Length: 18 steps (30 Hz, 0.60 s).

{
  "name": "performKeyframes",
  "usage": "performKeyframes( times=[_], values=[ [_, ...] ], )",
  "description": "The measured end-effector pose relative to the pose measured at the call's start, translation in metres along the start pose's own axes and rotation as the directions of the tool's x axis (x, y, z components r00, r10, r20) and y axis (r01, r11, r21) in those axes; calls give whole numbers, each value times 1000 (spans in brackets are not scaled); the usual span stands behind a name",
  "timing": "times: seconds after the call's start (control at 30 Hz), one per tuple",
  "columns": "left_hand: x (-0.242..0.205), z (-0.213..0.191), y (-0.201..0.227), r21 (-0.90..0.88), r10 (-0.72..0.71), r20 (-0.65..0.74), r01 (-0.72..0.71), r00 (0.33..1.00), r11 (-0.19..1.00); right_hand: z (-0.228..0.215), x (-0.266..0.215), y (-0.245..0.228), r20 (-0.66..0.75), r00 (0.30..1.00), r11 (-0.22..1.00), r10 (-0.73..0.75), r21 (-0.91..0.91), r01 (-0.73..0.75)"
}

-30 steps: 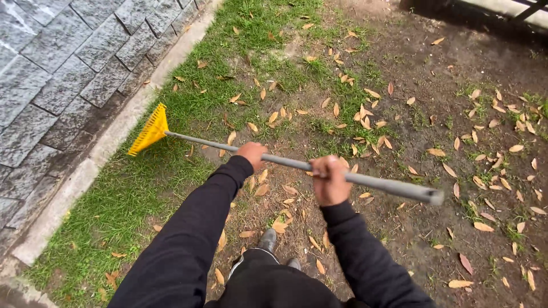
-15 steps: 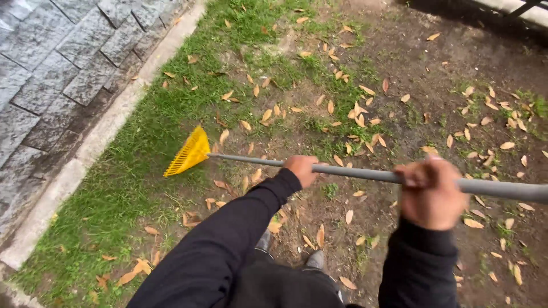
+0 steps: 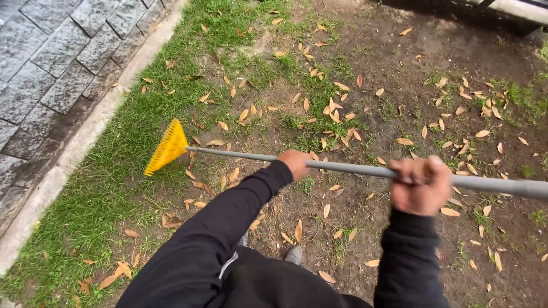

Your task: Raking leaves on the grass and pavement.

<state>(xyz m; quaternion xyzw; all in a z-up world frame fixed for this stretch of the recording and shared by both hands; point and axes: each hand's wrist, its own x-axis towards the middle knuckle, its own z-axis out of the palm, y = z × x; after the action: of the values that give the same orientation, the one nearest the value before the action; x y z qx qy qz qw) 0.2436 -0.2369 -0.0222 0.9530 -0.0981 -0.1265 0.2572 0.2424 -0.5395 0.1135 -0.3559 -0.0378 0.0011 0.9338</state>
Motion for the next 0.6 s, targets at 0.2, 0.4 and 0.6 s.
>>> performKeyframes(
  times=[0.2,0.4,0.6],
  values=[
    [11,82,-113,55,-144,10,144,989,988,-18,-12,101,-85,976,976,201,-64,-207],
    [50,113,0,25,-9,-65,10,998,1000,-32,-8,-17,-216,976,997,2,-78,-19],
    [51,31,213,-127,146,105,-132,984,983,-273,-8,-188,-38,992,962,-118,242,124]
  ],
)
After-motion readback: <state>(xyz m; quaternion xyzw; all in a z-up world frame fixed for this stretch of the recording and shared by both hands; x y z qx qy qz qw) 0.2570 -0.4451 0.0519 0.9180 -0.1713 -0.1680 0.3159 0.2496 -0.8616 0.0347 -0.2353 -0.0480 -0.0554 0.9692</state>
